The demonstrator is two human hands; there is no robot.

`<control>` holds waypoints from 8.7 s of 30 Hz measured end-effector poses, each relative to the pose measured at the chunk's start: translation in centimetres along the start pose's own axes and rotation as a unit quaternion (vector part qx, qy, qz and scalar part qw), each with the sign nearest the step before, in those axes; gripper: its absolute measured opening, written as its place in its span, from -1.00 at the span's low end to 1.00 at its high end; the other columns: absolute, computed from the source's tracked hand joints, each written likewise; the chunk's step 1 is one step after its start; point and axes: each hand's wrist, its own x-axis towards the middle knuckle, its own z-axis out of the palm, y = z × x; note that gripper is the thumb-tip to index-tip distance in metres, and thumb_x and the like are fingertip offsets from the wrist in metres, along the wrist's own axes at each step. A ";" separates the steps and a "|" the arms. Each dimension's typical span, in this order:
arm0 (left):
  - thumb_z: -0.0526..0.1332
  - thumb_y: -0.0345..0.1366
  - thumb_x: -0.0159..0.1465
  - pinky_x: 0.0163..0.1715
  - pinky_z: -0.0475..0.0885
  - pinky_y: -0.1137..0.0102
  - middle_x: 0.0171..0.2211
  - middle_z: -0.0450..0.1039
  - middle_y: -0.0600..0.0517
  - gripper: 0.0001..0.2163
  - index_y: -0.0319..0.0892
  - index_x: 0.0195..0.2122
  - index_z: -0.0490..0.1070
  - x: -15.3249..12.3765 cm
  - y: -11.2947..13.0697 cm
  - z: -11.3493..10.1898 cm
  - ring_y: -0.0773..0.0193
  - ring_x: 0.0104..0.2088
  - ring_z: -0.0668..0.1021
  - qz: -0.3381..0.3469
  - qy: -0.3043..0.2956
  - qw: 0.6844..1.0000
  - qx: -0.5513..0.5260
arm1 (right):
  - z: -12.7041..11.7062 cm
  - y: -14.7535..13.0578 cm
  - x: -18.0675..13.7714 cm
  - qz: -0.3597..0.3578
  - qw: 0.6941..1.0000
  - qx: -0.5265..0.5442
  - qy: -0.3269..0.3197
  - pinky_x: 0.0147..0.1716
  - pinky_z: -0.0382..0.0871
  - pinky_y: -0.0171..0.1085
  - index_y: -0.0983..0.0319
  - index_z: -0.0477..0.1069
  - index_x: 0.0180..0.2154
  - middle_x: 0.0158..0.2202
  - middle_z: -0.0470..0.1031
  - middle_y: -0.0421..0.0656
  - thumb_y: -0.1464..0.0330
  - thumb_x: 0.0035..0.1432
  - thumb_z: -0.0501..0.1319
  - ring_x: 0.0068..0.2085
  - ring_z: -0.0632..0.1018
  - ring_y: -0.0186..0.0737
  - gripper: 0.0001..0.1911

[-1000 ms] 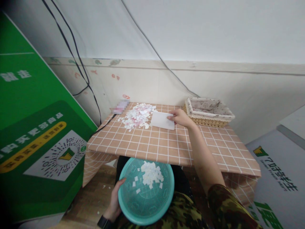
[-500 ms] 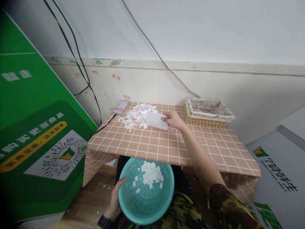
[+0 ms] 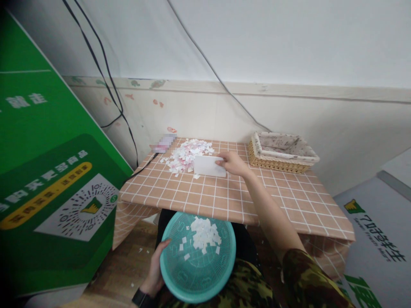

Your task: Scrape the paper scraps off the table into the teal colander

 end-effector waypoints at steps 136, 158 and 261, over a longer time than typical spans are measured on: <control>0.27 -0.37 0.03 -0.36 0.48 0.27 -0.50 0.57 -0.03 -0.90 -0.27 -0.41 0.49 -4.5 5.9 1.4 0.14 -0.47 0.58 0.045 0.063 0.997 -0.010 | -0.6 5.5 0.2 0.143 0.968 0.179 0.099 -0.61 0.39 -0.33 0.34 0.47 -0.17 -0.46 0.48 -0.12 0.23 -0.04 0.23 -0.50 0.47 -0.24 -0.59; 0.27 -0.39 0.03 -0.37 0.50 0.26 -0.50 0.58 -0.05 -0.91 -0.29 -0.43 0.49 -4.5 6.0 1.6 0.16 -0.49 0.57 0.049 0.071 0.996 -0.005 | -1.0 4.1 -0.4 0.131 0.959 0.250 -0.010 -0.63 0.37 -0.38 0.34 0.47 -0.17 -0.53 0.44 -0.15 0.23 -0.05 0.29 -0.57 0.43 -0.35 -0.59; 0.25 -0.31 0.06 -0.32 0.48 0.20 -0.43 0.58 -0.08 -0.84 -0.28 -0.34 0.48 -4.6 7.0 -0.1 0.11 -0.44 0.58 0.053 0.029 0.998 -0.022 | 2.1 -2.7 -2.3 -0.007 0.997 0.053 0.053 -0.51 0.31 -0.28 0.22 0.51 -0.18 -0.42 0.53 -0.13 0.18 0.09 0.16 -0.48 0.46 -0.24 -0.67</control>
